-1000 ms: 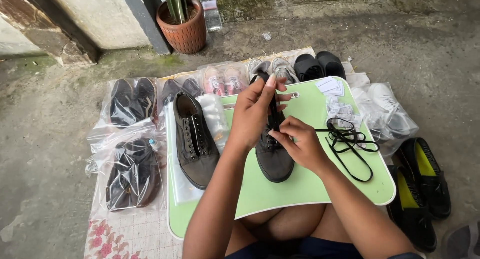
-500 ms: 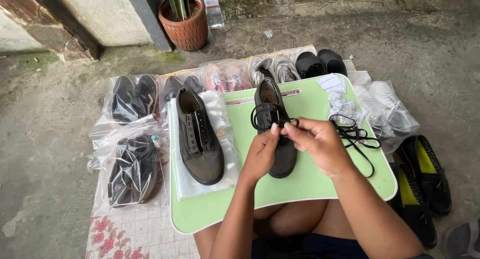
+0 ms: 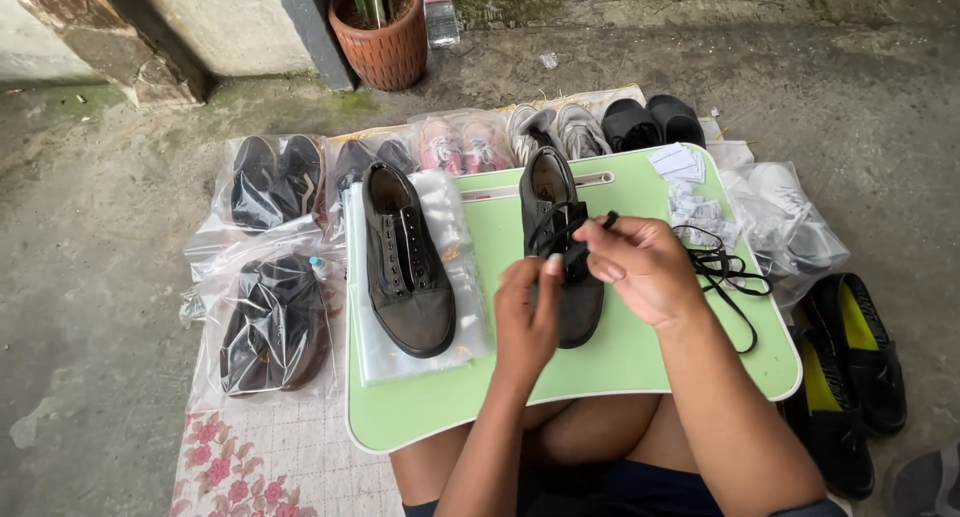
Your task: The person laces a dark-colored shoe by threading a black shoelace through the eyelets. The person pulls the laces tight and adjusts the fit while the shoe rests on a green tray.
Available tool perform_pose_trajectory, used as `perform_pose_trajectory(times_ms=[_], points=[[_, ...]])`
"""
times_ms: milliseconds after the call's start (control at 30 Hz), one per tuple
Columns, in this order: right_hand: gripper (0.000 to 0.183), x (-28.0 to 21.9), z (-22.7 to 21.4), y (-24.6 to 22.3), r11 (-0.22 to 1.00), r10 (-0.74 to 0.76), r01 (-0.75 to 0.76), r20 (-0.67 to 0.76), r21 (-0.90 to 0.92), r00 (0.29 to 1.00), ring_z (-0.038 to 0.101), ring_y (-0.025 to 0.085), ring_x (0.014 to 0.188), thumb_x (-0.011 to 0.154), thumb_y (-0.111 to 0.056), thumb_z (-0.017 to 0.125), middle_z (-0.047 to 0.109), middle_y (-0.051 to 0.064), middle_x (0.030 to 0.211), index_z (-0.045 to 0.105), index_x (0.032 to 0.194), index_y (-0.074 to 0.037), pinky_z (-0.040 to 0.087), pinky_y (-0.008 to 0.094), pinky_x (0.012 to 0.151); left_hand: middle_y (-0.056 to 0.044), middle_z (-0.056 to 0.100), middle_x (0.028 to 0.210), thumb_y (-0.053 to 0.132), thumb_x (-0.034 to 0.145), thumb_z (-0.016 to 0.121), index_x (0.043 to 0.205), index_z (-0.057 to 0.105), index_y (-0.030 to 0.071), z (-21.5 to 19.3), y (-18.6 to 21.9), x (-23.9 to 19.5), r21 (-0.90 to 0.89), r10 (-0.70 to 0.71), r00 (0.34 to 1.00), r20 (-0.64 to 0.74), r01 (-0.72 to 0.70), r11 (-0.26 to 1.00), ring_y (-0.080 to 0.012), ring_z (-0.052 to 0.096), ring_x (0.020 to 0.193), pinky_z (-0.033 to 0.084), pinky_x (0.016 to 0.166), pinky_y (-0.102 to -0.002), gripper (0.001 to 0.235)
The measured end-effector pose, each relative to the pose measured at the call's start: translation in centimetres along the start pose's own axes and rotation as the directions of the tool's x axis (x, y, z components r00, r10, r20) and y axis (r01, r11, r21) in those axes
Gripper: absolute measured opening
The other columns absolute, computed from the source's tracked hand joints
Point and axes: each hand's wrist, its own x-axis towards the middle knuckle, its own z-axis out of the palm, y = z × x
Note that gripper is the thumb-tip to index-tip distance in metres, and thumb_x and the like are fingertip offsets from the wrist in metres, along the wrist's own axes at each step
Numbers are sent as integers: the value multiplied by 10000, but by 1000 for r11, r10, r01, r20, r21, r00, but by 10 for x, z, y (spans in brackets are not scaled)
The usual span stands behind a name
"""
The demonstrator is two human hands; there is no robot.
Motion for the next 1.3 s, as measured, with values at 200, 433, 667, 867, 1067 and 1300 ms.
perform_pose_trajectory(times_ms=[200, 433, 667, 867, 1067, 1300], points=[[75, -10, 5, 16, 993, 50, -42, -74, 108, 996, 502, 73, 488, 961, -67, 717, 747, 99, 832, 772, 956, -16, 459, 258, 522, -39, 616, 592, 182, 1059, 607, 846, 723, 69, -18, -15, -5, -28, -191, 980, -51, 190, 981, -162, 593, 646, 514, 902, -397, 268], [191, -36, 20, 50, 994, 109, -98, -226, 57, 968, 451, 130, 459, 941, -55, 766, 649, 127, 723, 729, 770, 22, 447, 291, 496, -69, 670, 673, 171, 1045, 606, 1136, 763, 40, -21, 20, -5, -163, -250, 964, 86, 262, 951, -115, 535, 648, 493, 679, -297, 224], [204, -45, 20, 27, 979, 148, -103, -268, 174, 952, 458, 110, 479, 950, -101, 761, 680, 87, 786, 714, 764, -31, 420, 278, 530, -37, 503, 517, 217, 1033, 651, 764, 697, 65, -30, 2, -6, 58, -253, 966, 54, 250, 966, -119, 389, 543, 380, 550, -290, 312], [218, -49, 5, 41, 975, 151, -83, -336, 206, 930, 444, 93, 475, 972, -153, 748, 746, 69, 854, 714, 773, -71, 409, 262, 542, -148, 580, 941, 185, 1064, 551, 1051, 634, 45, -33, -2, -11, 89, -219, 974, 50, 214, 973, -295, 464, 953, 336, 884, -465, 164], [243, -56, 21, 54, 968, 214, -153, -333, 199, 918, 397, 106, 400, 958, -211, 775, 619, 64, 661, 713, 751, -101, 374, 254, 447, -191, 515, 1405, 252, 1113, 412, 1095, 589, 69, -7, 36, -19, 179, -115, 975, 192, 80, 981, -439, 318, 1449, 38, 1165, -703, 255], [273, -60, 28, 53, 965, 239, -183, -336, 190, 911, 324, 76, 339, 947, -274, 780, 478, 15, 534, 715, 747, -99, 296, 211, 371, -36, 605, 1163, 223, 1122, 437, 835, 518, 108, 5, 17, -25, 295, -27, 993, 118, -9, 955, -298, 483, 1322, 244, 1146, -527, 319]])
